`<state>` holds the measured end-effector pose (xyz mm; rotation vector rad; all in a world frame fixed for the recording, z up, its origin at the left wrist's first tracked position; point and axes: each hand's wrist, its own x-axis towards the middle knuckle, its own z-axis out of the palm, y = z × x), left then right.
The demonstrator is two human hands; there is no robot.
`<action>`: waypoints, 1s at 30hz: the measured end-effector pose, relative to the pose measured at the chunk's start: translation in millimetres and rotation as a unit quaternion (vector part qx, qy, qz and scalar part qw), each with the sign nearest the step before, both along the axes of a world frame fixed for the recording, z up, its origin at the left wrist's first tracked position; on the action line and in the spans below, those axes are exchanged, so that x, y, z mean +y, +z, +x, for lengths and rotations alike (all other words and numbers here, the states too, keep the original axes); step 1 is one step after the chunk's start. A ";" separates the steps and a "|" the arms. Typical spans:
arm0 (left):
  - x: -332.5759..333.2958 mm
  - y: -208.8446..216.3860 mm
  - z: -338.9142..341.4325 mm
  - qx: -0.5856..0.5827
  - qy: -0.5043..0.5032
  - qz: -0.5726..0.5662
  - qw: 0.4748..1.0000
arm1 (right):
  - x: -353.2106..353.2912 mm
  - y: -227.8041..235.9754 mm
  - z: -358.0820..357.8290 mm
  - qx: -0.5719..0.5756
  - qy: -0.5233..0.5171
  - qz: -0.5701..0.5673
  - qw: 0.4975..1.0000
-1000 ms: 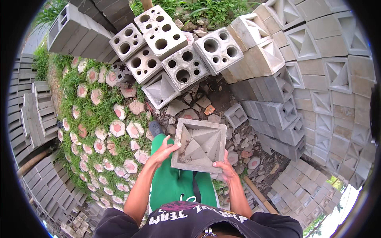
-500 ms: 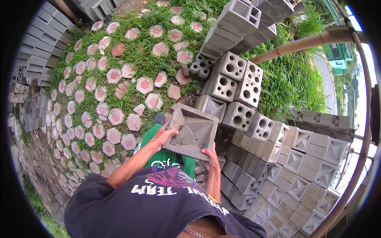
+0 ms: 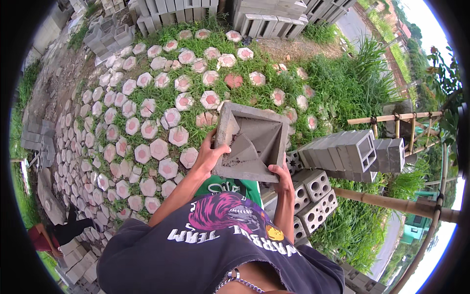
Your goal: The person picks up concrete vent blocks from the ground and stacks them one by one on top of existing piles.
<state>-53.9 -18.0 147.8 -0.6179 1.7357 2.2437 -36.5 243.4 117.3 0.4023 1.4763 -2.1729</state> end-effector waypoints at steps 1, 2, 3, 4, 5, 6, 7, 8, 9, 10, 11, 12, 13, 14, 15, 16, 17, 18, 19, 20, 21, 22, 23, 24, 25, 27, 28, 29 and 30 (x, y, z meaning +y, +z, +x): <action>-4.2 -4.8 -7.8 0.025 0.031 0.022 0.999 | -7.2 0.3 -20.5 0.006 0.021 -0.002 1.000; -8.6 -6.9 -14.3 0.031 0.051 0.019 0.998 | -15.0 -0.1 -40.3 0.005 -0.007 -0.022 1.000; -10.4 -7.6 -22.9 0.030 0.068 0.018 0.997 | -20.0 -2.1 -60.4 0.004 -0.037 -0.042 0.998; -12.9 -8.4 -33.1 0.031 0.087 0.017 0.996 | -23.9 -4.6 -81.8 0.011 -0.016 -0.046 0.999; -14.9 -10.2 -46.0 0.040 0.107 0.014 0.993 | -26.0 -7.6 -104.1 -0.004 0.007 -0.047 0.999; -14.6 -16.8 -58.9 0.038 0.119 0.014 0.992 | -25.0 -15.6 -123.8 -0.022 0.025 -0.047 0.998; -17.0 -20.1 -71.1 0.039 0.135 0.012 0.990 | -28.6 -22.9 -146.9 -0.008 0.054 -0.066 0.996; -20.4 -21.8 -82.8 0.049 0.153 0.006 0.987 | -32.8 -29.4 -167.0 -0.001 0.074 -0.071 0.995; -22.0 -26.1 -93.9 0.053 0.175 0.001 0.983 | -39.7 -29.0 -185.3 0.000 0.096 -0.057 0.994; -21.7 -26.9 -105.7 0.060 0.199 -0.003 0.978 | -44.9 -25.8 -205.5 0.004 0.120 -0.040 0.992; -22.1 -32.2 -119.6 0.072 0.221 0.002 0.973 | -50.0 -25.2 -226.3 -0.008 0.109 -0.027 0.994; -21.6 -35.1 -130.9 0.079 0.242 0.002 0.967 | -53.4 -22.8 -244.3 -0.001 0.131 -0.027 0.991; -20.5 -39.7 -138.6 0.059 0.251 0.004 0.966 | -56.4 -20.5 -258.7 0.025 0.152 -0.021 0.988; -20.9 -43.6 -148.2 0.039 0.259 0.008 0.965 | -61.4 -19.6 -276.6 0.052 0.173 -0.016 0.983; -18.4 -46.0 -157.6 0.025 0.282 -0.007 0.959 | -64.4 -20.6 -292.9 0.047 0.177 -0.004 0.983; -13.6 -40.1 -163.7 0.019 0.298 -0.003 0.954 | -63.6 -22.3 -306.6 0.042 0.194 0.000 0.980; -11.2 -32.7 -170.8 0.023 0.313 -0.009 0.950 | -63.1 -25.0 -321.4 0.019 0.215 -0.001 0.976; -11.8 -29.1 -180.7 0.030 0.329 -0.014 0.944 | -65.9 -26.3 -338.5 -0.001 0.238 -0.001 0.971; -14.7 -30.7 -189.1 0.038 0.338 -0.004 0.940 | -74.4 -21.9 -343.3 0.015 0.186 0.025 0.982; -17.2 -30.8 -198.6 0.039 0.353 -0.001 0.935 | -78.3 -19.4 -354.3 0.017 0.201 0.029 0.979; -21.1 -26.9 -204.7 0.035 0.348 -0.010 0.937 | -83.5 -18.7 -361.9 0.014 0.209 0.020 0.978; -25.4 -23.9 -211.4 0.031 0.341 -0.020 0.939 | -88.4 -19.1 -370.1 0.010 0.215 0.012 0.977; -30.5 -22.2 -219.2 0.030 0.350 -0.020 0.936 | -93.1 -27.0 -381.8 0.001 0.220 0.008 0.975; -36.8 -20.3 -228.8 0.024 0.347 -0.021 0.937 | -98.5 -31.1 -392.1 0.001 0.224 0.007 0.974; -43.6 -19.8 -238.2 0.017 0.343 -0.022 0.939 | -104.3 -34.8 -402.0 -0.003 0.220 0.006 0.976; -60.2 -27.0 -259.1 0.036 0.341 -0.024 0.939 | -118.1 -38.0 -421.3 -0.008 0.211 0.002 0.977; -70.9 -29.5 -270.0 0.054 0.338 -0.026 0.939 | -127.1 -37.7 -430.8 -0.009 0.210 0.009 0.978; -82.4 -31.0 -280.6 0.055 0.335 -0.028 0.940 | -138.0 -37.0 -440.8 -0.011 0.209 0.016 0.978; -92.2 -31.7 -290.9 0.045 0.333 -0.015 0.942 | -148.1 -37.5 -450.1 -0.014 0.204 0.016 0.979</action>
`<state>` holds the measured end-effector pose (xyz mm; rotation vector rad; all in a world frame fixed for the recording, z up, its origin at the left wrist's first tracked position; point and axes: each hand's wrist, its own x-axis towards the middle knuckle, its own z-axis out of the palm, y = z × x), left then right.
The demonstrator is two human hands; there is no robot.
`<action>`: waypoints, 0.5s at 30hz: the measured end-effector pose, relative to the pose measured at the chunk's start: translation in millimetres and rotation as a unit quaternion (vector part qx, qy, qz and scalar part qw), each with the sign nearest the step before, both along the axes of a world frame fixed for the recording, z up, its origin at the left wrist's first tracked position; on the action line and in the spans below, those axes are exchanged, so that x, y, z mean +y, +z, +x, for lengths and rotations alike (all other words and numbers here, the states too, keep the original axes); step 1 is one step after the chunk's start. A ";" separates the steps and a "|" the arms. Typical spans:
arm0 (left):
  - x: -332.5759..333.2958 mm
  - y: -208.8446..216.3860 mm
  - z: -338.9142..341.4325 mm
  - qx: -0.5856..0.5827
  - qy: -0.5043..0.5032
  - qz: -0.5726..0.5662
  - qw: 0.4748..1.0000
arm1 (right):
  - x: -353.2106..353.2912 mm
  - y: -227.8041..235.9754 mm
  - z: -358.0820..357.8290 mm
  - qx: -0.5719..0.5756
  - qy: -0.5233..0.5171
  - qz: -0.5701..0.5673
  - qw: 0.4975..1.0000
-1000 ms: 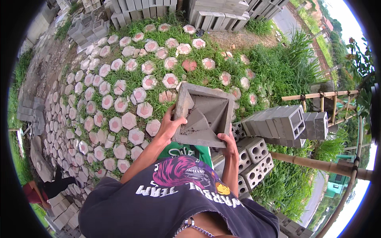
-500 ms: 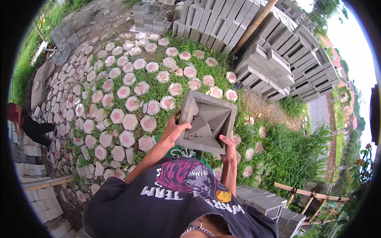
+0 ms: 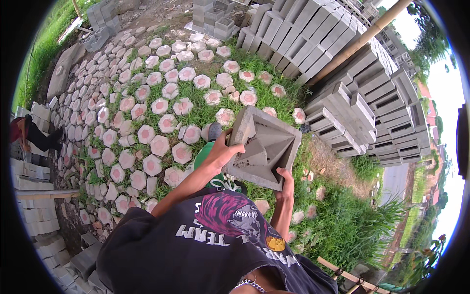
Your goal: The person picks up concrete vent blocks from the ground and stacks them one by one on top of existing piles.
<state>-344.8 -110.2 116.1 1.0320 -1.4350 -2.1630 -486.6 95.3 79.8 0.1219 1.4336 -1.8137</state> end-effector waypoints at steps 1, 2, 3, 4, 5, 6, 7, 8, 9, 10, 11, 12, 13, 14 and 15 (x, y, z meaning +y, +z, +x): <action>-11.5 -0.3 -10.9 -0.005 -0.003 0.015 1.000 | -11.6 0.3 -9.8 0.009 -0.005 -0.007 1.000; -24.3 0.5 -23.1 -0.008 -0.007 0.015 1.000 | -23.9 -0.7 -20.8 0.018 -0.009 -0.014 1.000; -38.5 2.6 -34.6 -0.003 -0.011 0.035 0.999 | -34.4 -13.3 -35.6 0.025 -0.011 -0.015 1.000; -56.2 1.9 -48.1 0.004 -0.014 0.053 0.999 | -49.4 -15.5 -51.7 0.004 0.004 -0.006 1.000; -74.7 -3.5 -60.5 0.001 -0.019 0.047 0.999 | -66.3 -18.6 -63.4 0.010 0.004 -0.019 1.000; -95.1 -6.7 -74.6 0.000 -0.025 0.027 0.999 | -86.2 -16.3 -76.2 0.019 0.007 -0.029 0.999; -117.4 -8.7 -89.3 0.005 -0.024 0.031 0.999 | -108.8 -17.1 -90.2 0.016 0.008 -0.030 0.999; -141.5 -9.8 -102.0 0.010 -0.021 0.035 0.999 | -133.8 -17.7 -100.2 0.016 0.012 -0.031 0.999; -166.9 -12.2 -114.3 0.016 -0.018 0.032 0.999 | -160.9 -13.6 -112.3 0.028 -0.001 -0.031 0.999; -190.8 -17.1 -125.4 0.015 -0.015 0.007 1.000 | -189.1 -8.9 -124.0 0.039 -0.013 -0.031 0.999; -216.9 -19.1 -136.4 0.014 -0.011 -0.018 1.000 | -219.0 -4.3 -134.0 0.039 -0.007 -0.047 0.998; -234.5 -17.6 -140.9 0.013 -0.010 -0.007 1.000 | -235.5 -5.5 -140.0 0.038 -0.006 -0.036 0.999; -259.6 -9.9 -150.4 0.020 -0.011 0.015 1.000 | -257.6 -6.5 -155.1 0.029 0.007 -0.022 0.999; -280.1 -2.1 -157.0 0.027 -0.012 0.036 0.999 | -276.6 -5.9 -167.2 0.021 0.021 -0.007 1.000; -297.2 6.8 -157.6 0.011 0.001 0.032 0.999 | -297.8 -5.7 -170.0 0.025 0.019 -0.014 0.999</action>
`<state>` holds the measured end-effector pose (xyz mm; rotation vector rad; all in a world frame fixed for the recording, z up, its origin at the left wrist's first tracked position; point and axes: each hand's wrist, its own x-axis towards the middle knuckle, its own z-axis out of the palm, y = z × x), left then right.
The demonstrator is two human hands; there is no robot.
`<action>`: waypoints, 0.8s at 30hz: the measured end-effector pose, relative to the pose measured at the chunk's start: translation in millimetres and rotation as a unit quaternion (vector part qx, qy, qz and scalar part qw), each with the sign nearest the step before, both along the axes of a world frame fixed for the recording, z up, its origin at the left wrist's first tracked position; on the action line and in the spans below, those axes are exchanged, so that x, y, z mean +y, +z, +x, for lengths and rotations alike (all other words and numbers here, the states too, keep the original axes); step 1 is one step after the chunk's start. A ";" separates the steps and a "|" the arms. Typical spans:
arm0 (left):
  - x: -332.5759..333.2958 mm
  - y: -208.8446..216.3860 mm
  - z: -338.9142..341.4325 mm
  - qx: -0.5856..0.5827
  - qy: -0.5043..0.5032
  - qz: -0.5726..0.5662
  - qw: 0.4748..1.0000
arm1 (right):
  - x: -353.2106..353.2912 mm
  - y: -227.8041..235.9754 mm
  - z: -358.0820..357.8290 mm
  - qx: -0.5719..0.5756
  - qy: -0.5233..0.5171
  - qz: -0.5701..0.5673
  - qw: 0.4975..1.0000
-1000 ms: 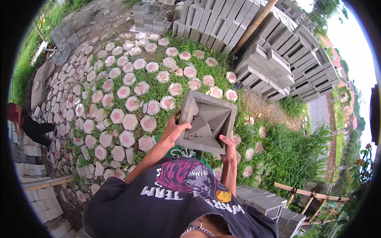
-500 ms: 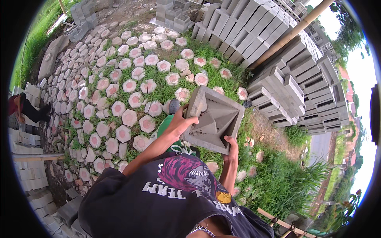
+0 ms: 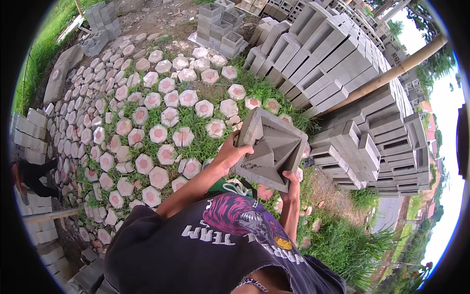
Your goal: The person picks up concrete vent blocks from the ground and stacks them one by one on top of existing piles.
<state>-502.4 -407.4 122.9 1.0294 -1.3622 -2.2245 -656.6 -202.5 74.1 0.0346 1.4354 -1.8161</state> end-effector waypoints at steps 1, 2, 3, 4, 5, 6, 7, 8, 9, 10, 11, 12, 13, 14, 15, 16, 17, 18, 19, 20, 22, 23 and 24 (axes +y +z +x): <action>-16.9 -3.6 -4.3 0.001 0.007 0.000 1.000 | -18.5 3.9 -8.4 -0.001 0.045 -0.009 0.999; -33.0 -10.5 -9.8 0.002 0.033 -0.008 0.999 | -40.1 7.1 -17.6 -0.005 0.055 -0.007 0.998; -44.3 -13.8 -11.9 -0.003 0.054 -0.012 0.998 | -55.9 5.7 -21.8 -0.017 0.061 -0.001 0.998; -54.6 -15.9 -13.9 -0.004 0.071 0.010 0.997 | -70.2 4.5 -27.8 -0.023 0.064 0.004 0.998; -63.5 -16.8 -16.1 -0.010 0.074 0.015 0.997 | -83.5 3.5 -34.6 -0.028 0.080 0.004 0.996; -73.6 -15.4 -18.8 -0.009 0.090 0.021 0.996 | -98.5 3.7 -41.9 -0.032 0.097 0.002 0.995; -82.2 -15.7 -22.2 -0.008 0.105 0.027 0.994 | -111.7 4.2 -48.5 -0.037 0.101 0.005 0.994; -88.3 -21.1 -26.1 -0.005 0.118 0.038 0.992 | -123.5 5.1 -54.6 -0.032 0.114 0.005 0.993; -96.5 -26.3 -30.7 -0.006 0.125 0.036 0.991 | -138.2 5.6 -61.8 -0.025 0.130 -0.002 0.991; -103.1 -31.7 -36.0 -0.019 0.146 0.030 0.989 | -149.2 3.2 -69.6 -0.030 0.138 -0.002 0.990; -109.9 -36.0 -42.8 -0.032 0.165 0.025 0.985 | -160.7 2.5 -80.6 -0.031 0.145 -0.004 0.989; -118.6 -36.9 -51.8 -0.033 0.172 0.021 0.984 | -173.3 2.0 -93.9 -0.032 0.165 0.000 0.986; -127.1 -37.2 -61.6 -0.030 0.178 0.024 0.983 | -183.7 1.2 -107.4 -0.032 0.185 0.003 0.982; -134.1 -36.7 -71.9 -0.027 0.183 0.026 0.982 | -192.0 -3.7 -122.2 -0.034 0.198 0.005 0.980; -142.2 -32.7 -83.7 -0.026 0.190 0.020 0.981 | -203.9 -5.4 -136.5 -0.032 0.206 -0.001 0.978; -149.5 -27.9 -96.1 -0.031 0.201 0.020 0.979 | -215.3 -6.3 -150.9 -0.038 0.210 -0.004 0.977; -156.5 -22.7 -108.3 -0.036 0.211 0.020 0.977 | -226.4 -6.7 -165.4 -0.045 0.214 -0.007 0.976; -162.6 -16.2 -119.7 -0.034 0.219 0.014 0.975 | -235.9 -7.1 -179.9 -0.043 0.221 -0.013 0.974; -168.4 -8.8 -130.8 -0.029 0.219 0.012 0.975 | -245.2 -6.7 -194.4 -0.048 0.230 -0.012 0.972; -174.5 -1.6 -141.9 -0.023 0.219 0.011 0.975 | -255.2 -5.6 -208.9 -0.052 0.238 -0.012 0.970; -185.7 8.1 -156.3 -0.030 0.240 0.010 0.970 | -274.7 8.3 -223.6 -0.054 0.256 -0.022 0.965; -191.8 11.8 -162.5 -0.036 0.253 0.014 0.967 | -285.5 13.6 -230.5 -0.055 0.266 -0.028 0.962; -196.9 9.4 -167.1 -0.039 0.266 0.010 0.963 | -295.7 11.4 -237.9 -0.059 0.279 -0.031 0.958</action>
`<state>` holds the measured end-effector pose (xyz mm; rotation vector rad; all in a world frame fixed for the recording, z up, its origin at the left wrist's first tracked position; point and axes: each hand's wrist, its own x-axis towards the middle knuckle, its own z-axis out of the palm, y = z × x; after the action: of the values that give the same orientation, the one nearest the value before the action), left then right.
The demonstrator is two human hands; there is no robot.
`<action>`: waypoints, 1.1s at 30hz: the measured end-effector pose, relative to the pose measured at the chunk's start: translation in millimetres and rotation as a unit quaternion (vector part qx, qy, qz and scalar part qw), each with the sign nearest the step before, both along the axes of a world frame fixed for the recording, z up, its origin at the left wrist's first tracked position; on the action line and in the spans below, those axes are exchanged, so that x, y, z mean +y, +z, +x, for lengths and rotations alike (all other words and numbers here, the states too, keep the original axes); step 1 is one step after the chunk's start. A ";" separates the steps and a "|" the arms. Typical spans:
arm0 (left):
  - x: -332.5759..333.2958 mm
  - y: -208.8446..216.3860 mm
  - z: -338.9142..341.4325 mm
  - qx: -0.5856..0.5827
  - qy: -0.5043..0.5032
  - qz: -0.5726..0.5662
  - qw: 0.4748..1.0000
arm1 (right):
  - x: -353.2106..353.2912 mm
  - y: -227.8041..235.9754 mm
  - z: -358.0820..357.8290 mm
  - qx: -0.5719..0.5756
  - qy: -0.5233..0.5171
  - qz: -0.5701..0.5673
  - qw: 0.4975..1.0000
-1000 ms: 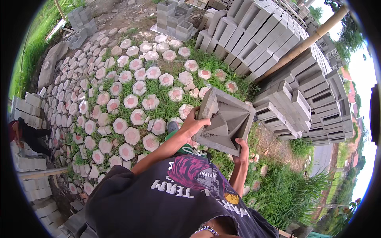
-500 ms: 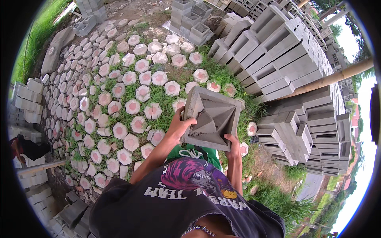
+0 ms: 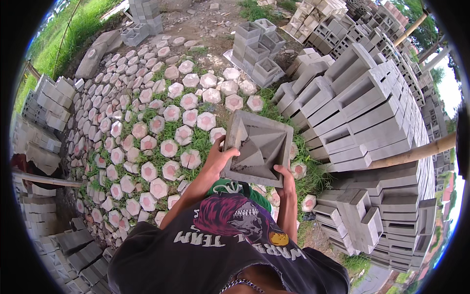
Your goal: The person picks up concrete vent blocks from the ground and stacks them one by one on top of existing piles.
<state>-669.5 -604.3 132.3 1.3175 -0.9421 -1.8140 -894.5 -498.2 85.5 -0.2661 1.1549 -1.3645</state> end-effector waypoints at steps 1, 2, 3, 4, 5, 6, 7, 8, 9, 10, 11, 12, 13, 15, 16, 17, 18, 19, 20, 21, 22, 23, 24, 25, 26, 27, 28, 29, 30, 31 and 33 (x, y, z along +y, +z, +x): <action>-5.6 -6.4 -4.1 -0.014 0.002 -0.020 1.000 | -9.5 -4.4 -6.9 -0.011 -0.002 0.001 1.000; -10.8 -8.8 -6.0 -0.030 0.005 -0.040 0.999 | -20.4 -7.0 -11.0 -0.022 -0.002 0.002 1.000; -14.1 -10.2 -10.5 -0.033 0.019 -0.037 0.999 | -29.2 -7.0 -16.1 -0.024 0.012 0.005 1.000; -18.9 -11.3 -17.3 -0.027 0.030 -0.024 0.999 | -37.5 -2.5 -22.6 -0.024 0.023 0.008 0.999; -24.4 -13.1 -21.9 -0.022 0.042 -0.012 0.999 | -47.3 -0.8 -28.1 -0.025 0.035 0.011 0.999; -31.5 -16.9 -23.5 -0.017 0.056 -0.010 0.998 | -58.9 -2.4 -32.3 -0.024 0.045 0.011 0.999; -38.6 -19.6 -23.7 -0.017 0.065 -0.009 0.998 | -71.5 -6.0 -35.8 -0.021 0.062 0.013 0.998; -46.7 -21.7 -23.6 -0.023 0.077 -0.001 0.997 | -85.0 -9.7 -38.6 -0.018 0.078 0.014 0.997; -56.1 -20.8 -23.4 -0.031 0.090 0.008 0.995 | -100.3 -10.6 -38.3 -0.017 0.094 0.015 0.995; -67.1 -19.3 -23.9 -0.032 0.097 0.008 0.995 | -114.7 -10.1 -38.2 -0.016 0.095 0.029 0.995; -79.4 -16.8 -24.4 -0.021 0.105 0.026 0.994 | -131.8 -9.4 -38.5 -0.017 0.100 0.028 0.994; -92.2 -15.8 -24.9 -0.009 0.114 0.045 0.992 | -149.0 -9.9 -39.0 -0.015 0.113 0.028 0.993; -108.0 -21.4 -25.5 -0.009 0.117 0.046 0.992 | -167.4 -11.3 -39.5 -0.013 0.124 0.028 0.992; -146.1 -36.5 -26.0 -0.028 0.128 0.056 0.990 | -203.7 -17.4 -41.3 -0.001 0.118 0.036 0.992; -167.4 -42.1 -26.8 -0.028 0.129 0.056 0.990 | -223.1 -20.5 -43.6 -0.003 0.116 0.060 0.991; -189.9 -47.5 -28.5 -0.032 0.121 0.065 0.990 | -242.8 -23.7 -45.1 -0.004 0.113 0.084 0.990; -214.5 -50.5 -29.4 -0.034 0.114 0.073 0.990 | -264.6 -25.2 -45.5 -0.010 0.102 0.069 0.992; -237.3 -58.6 -29.3 -0.032 0.114 0.072 0.990 | -284.4 -25.8 -44.6 -0.008 0.103 0.069 0.992; -258.4 -69.4 -29.6 -0.027 0.109 0.078 0.991 | -303.1 -25.7 -42.2 -0.005 0.084 0.084 0.993; -279.7 -69.4 -34.3 -0.019 0.099 0.090 0.991 | -320.0 -21.2 -43.6 0.001 0.062 0.103 0.993; -302.0 -69.1 -37.9 -0.013 0.096 0.094 0.991 | -340.2 -22.5 -44.6 -0.002 0.057 0.087 0.995; -323.8 -68.4 -41.2 -0.012 0.088 0.101 0.991 | -359.6 -23.2 -49.9 0.004 0.053 0.091 0.994; -344.9 -64.3 -39.9 -0.018 0.083 0.107 0.991 | -378.9 -22.6 -51.0 0.011 0.062 0.106 0.992; -366.4 -60.8 -38.9 -0.023 0.077 0.112 0.990 | -398.3 -21.3 -53.3 0.018 0.071 0.120 0.990; -388.4 -60.0 -38.7 -0.025 0.073 0.115 0.990 | -416.0 -19.0 -57.1 0.021 0.082 0.119 0.989; -402.9 -61.4 -38.5 -0.016 0.077 0.112 0.991 | -428.3 -16.7 -53.4 0.018 0.075 0.128 0.989; -415.7 -62.4 -38.6 -0.008 0.079 0.109 0.991 | -442.6 -15.5 -49.3 0.021 0.061 0.136 0.989; -429.6 -63.8 -37.4 -0.011 0.070 0.119 0.990 | -456.2 -14.4 -45.3 0.023 0.046 0.145 0.988; -450.8 -54.5 -35.6 -0.006 0.068 0.130 0.989 | -473.8 -8.0 -40.0 0.018 0.031 0.132 0.991; -467.2 -49.5 -34.6 -0.002 0.065 0.140 0.988 | -481.8 -9.6 -40.4 0.015 0.023 0.136 0.990; -486.9 -56.6 -38.2 -0.012 0.045 0.146 0.988 | -499.0 -16.1 -44.0 -0.005 0.019 0.158 0.987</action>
<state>-707.7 -1091.2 75.7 1.5366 -0.6332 -1.9211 -938.5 -997.2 69.4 -0.0527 1.3315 -1.1287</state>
